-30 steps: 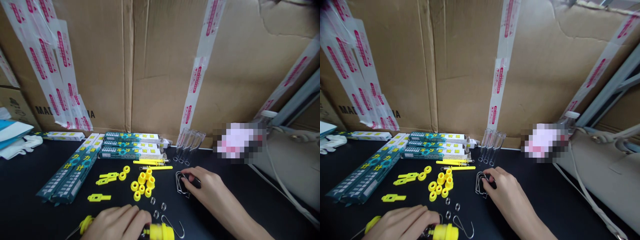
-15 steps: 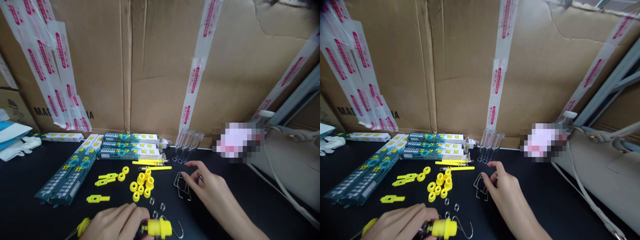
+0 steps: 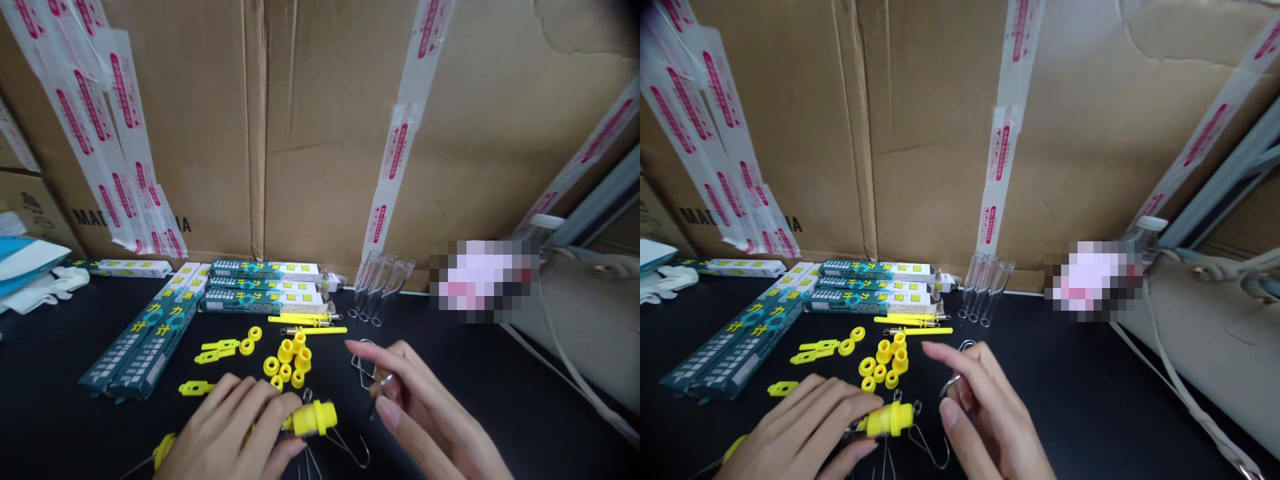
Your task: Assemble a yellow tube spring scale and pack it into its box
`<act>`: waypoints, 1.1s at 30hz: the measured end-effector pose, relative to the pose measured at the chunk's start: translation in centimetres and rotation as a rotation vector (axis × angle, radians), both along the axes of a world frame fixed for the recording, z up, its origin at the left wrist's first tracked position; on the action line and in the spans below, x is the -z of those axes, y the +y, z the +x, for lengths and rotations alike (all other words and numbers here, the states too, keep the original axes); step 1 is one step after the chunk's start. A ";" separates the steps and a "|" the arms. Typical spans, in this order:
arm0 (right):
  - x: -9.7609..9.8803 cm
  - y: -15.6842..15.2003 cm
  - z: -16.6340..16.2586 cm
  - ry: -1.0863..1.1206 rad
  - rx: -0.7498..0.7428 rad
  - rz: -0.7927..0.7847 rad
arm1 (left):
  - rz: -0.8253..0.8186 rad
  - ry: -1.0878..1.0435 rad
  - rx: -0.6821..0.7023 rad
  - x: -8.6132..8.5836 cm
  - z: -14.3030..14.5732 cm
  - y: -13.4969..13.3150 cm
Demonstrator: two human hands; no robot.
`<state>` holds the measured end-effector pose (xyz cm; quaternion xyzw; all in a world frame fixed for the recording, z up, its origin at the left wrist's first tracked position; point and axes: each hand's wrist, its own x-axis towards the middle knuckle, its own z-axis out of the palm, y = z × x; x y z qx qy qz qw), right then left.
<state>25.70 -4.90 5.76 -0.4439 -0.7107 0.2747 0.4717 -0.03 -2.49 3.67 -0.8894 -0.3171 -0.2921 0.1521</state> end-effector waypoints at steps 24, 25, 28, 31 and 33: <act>1.9 0.6 -1.1 -0.237 -0.138 0.133 | 0.222 0.031 -0.024 0.4 0.5 -0.7; 1.8 0.6 -1.0 -0.233 -0.128 0.140 | 0.224 0.029 -0.026 0.5 0.5 -0.7; 1.1 0.3 -0.8 -0.187 -0.093 0.139 | 0.231 0.043 -0.034 0.6 0.5 -0.7; 0.2 0.2 -0.7 -0.080 -0.082 0.098 | 0.243 0.066 -0.046 0.3 0.5 -0.9; -0.1 0.1 -0.8 -0.007 -0.067 0.057 | 0.252 0.081 -0.045 0.1 0.5 -0.9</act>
